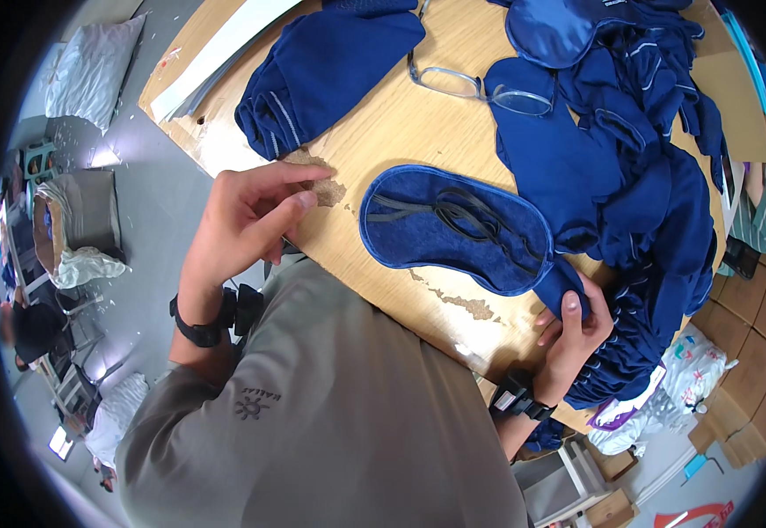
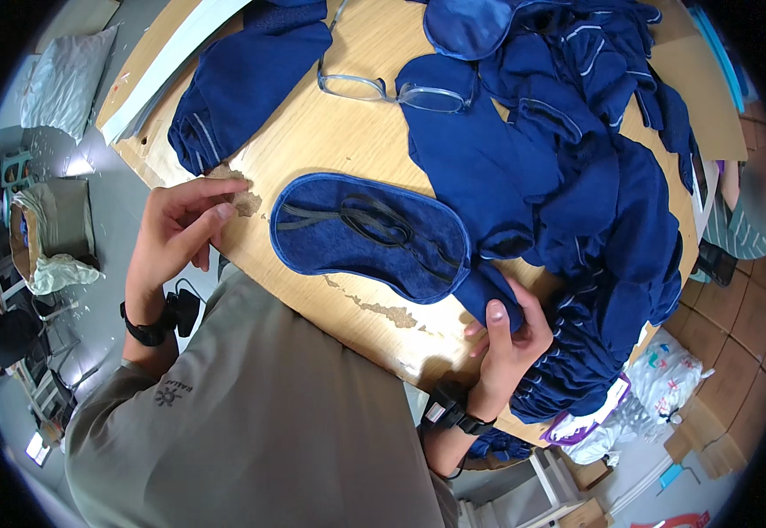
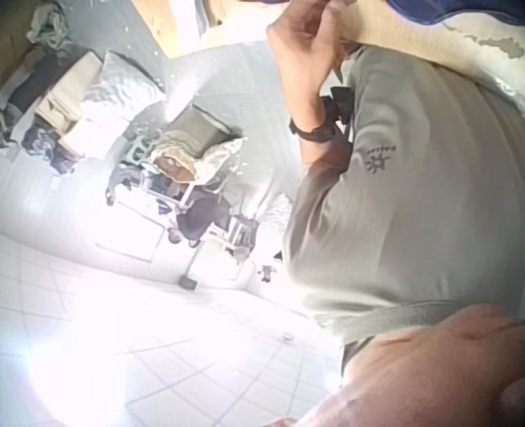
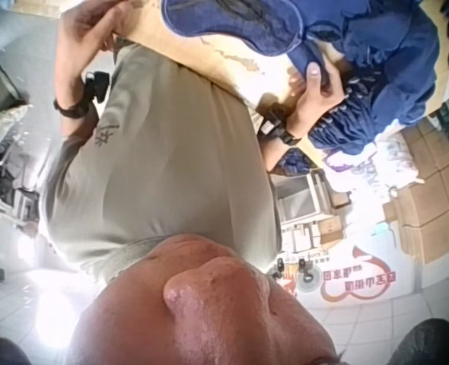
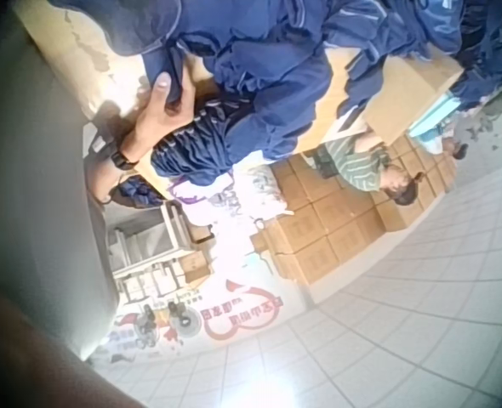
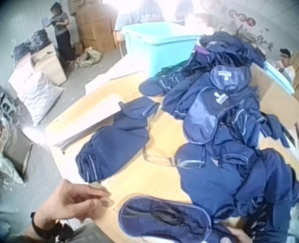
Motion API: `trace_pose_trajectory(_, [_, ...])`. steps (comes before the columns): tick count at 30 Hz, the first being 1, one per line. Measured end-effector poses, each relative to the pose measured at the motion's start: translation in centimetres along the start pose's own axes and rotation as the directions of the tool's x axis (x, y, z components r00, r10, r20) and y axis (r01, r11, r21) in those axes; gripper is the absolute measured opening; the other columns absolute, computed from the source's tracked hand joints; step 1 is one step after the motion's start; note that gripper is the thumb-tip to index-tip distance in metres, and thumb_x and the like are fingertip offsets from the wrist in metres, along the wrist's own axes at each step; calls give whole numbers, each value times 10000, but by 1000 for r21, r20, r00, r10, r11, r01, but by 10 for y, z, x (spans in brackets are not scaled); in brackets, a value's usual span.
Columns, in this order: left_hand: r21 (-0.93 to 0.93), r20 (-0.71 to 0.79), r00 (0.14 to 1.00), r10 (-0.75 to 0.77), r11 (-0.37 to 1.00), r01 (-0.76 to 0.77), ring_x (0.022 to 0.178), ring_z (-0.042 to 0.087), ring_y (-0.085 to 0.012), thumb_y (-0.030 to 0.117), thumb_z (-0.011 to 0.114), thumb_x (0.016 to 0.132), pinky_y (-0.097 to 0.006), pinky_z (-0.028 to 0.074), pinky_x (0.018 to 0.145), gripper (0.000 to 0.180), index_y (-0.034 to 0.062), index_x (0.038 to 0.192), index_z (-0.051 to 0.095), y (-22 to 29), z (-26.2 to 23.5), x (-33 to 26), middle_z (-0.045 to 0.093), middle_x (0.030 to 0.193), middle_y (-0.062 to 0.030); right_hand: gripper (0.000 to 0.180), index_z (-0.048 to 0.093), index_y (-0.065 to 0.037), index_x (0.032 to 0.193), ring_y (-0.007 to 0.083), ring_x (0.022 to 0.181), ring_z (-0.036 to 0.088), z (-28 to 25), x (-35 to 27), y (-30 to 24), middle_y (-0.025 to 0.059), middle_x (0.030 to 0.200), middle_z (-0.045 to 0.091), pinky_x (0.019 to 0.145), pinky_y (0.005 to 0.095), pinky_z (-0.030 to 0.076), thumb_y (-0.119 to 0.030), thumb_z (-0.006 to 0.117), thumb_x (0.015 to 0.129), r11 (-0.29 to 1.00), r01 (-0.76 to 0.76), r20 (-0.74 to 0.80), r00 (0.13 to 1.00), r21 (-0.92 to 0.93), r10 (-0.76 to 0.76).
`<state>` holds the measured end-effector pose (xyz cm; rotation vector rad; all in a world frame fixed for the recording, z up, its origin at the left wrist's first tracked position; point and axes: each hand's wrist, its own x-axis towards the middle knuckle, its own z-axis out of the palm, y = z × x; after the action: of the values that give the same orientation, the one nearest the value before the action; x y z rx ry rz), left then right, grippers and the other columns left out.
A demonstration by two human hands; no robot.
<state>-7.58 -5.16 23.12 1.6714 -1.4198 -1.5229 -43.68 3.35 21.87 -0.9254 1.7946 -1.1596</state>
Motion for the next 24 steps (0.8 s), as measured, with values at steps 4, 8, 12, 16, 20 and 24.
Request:
trace_pose_trajectory(4, [-11, 25, 1000, -4, 1000, 5, 421, 494, -21, 65, 573, 938, -181, 388, 386, 282, -6, 1197, 657, 1, -2, 1, 585, 605, -4, 418, 623, 70, 1150, 133, 513, 619, -1, 1, 2, 136, 816, 686, 361, 188, 385, -211, 730, 861, 1000, 3, 6, 1000, 1, -3])
trace_pose_trajectory(8, [12, 36, 999, 4, 1000, -5, 422, 496, -26, 59, 584, 927, -183, 390, 383, 294, -6, 1205, 654, -1, -5, 1, 581, 602, -5, 424, 622, 70, 1152, 132, 513, 619, -1, 1, 1, 137, 815, 685, 362, 188, 386, -219, 732, 861, 1000, 5, 11, 1000, 10, -5])
trace_pose_trajectory(12, [-1, 64, 997, 47, 999, -47, 429, 506, -32, 39, 582, 912, -185, 395, 381, 330, -2, 1234, 643, -1, -5, -1, 580, 599, -6, 433, 624, 70, 1154, 128, 514, 620, -2, 0, 0, 135, 818, 685, 364, 184, 384, -233, 734, 864, 1000, 6, 28, 1000, 0, -6])
trace_pose_trajectory(16, [-1, 67, 998, 15, 1000, -15, 435, 510, -30, 44, 583, 913, -186, 398, 381, 341, 1, 1246, 640, -3, -7, -1, 576, 596, -6, 432, 630, 68, 1150, 125, 516, 620, -1, -1, 1, 132, 823, 686, 366, 180, 382, -239, 733, 865, 1000, 8, 28, 1000, -3, -8])
trace_pose_trajectory(20, [-10, 47, 999, 6, 1000, -5, 433, 505, -29, 50, 577, 922, -185, 397, 382, 332, -1, 1243, 643, -2, -5, 0, 569, 590, -4, 433, 631, 65, 1151, 126, 515, 620, -1, 1, 1, 133, 829, 687, 365, 179, 380, -243, 733, 866, 1000, -1, 28, 1000, -10, 2])
trace_pose_trajectory(24, [-19, 30, 1000, 0, 1000, 1, 432, 502, -29, 67, 558, 947, -188, 400, 391, 302, 20, 1228, 661, -1, -4, 5, 574, 595, 2, 437, 624, 73, 1153, 128, 523, 622, -1, 4, -4, 122, 818, 680, 371, 185, 387, -234, 736, 862, 1000, -14, 9, 1000, 3, 14])
